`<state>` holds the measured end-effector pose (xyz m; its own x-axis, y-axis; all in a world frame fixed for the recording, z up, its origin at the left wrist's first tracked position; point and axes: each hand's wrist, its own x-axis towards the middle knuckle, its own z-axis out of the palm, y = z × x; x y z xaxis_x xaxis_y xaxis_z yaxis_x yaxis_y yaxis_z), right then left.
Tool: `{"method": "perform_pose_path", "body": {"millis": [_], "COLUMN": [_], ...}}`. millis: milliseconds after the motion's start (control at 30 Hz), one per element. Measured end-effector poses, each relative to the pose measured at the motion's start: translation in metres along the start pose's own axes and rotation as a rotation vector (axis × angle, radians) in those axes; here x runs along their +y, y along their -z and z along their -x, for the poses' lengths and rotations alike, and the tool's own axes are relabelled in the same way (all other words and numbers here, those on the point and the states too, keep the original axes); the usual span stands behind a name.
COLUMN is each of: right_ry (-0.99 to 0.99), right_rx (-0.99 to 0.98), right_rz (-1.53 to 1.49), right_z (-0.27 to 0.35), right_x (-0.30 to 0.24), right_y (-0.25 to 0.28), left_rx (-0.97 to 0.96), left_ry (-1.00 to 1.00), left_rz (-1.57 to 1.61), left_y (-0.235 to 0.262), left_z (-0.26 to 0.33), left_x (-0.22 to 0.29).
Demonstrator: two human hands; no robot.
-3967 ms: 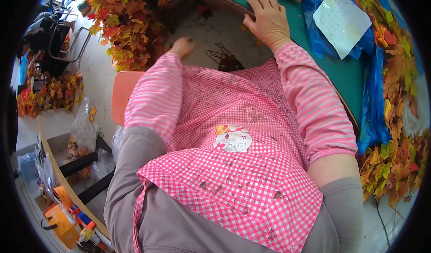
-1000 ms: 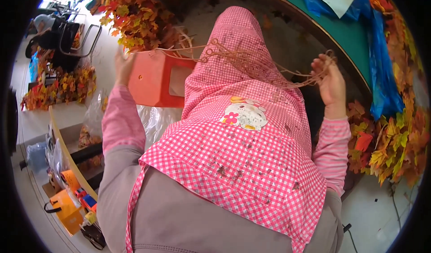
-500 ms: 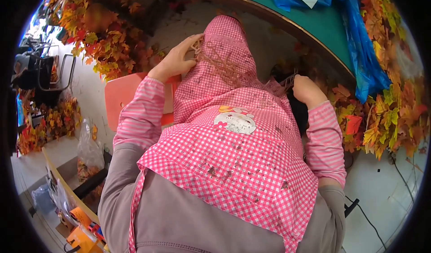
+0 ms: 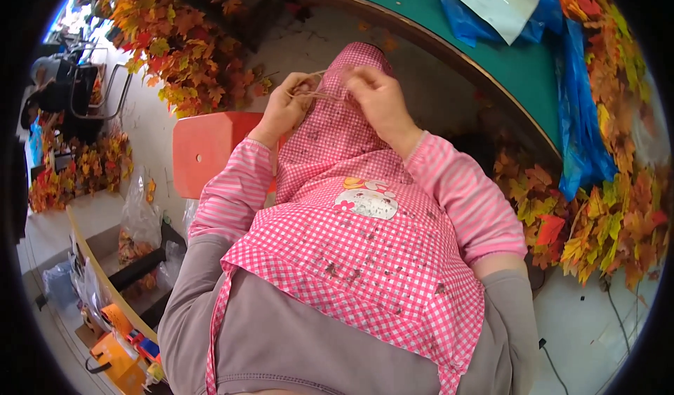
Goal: Assembling and twisting artificial maple leaves onto a decorative wire vine or branch.
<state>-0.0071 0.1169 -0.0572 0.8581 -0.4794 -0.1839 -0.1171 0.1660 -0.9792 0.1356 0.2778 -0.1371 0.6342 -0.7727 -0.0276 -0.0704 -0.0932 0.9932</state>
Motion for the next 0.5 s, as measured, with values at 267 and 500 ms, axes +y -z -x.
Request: {"method": "perform_pose_path", "body": {"millis": [267, 500], "right_ry": [0.006, 0.362], "right_rx": [-0.048, 0.38], "right_rz": [-0.645, -0.638], "right_z": [0.096, 0.237], "right_x": [-0.092, -0.119], "right_y": [0.078, 0.263], "left_rx": [0.636, 0.69], "left_ry": [-0.393, 0.276], "left_rz": [-1.003, -1.454], "left_y": [0.102, 0.367], "left_z": [-0.021, 0.038], "left_x": [-0.027, -0.051]}}
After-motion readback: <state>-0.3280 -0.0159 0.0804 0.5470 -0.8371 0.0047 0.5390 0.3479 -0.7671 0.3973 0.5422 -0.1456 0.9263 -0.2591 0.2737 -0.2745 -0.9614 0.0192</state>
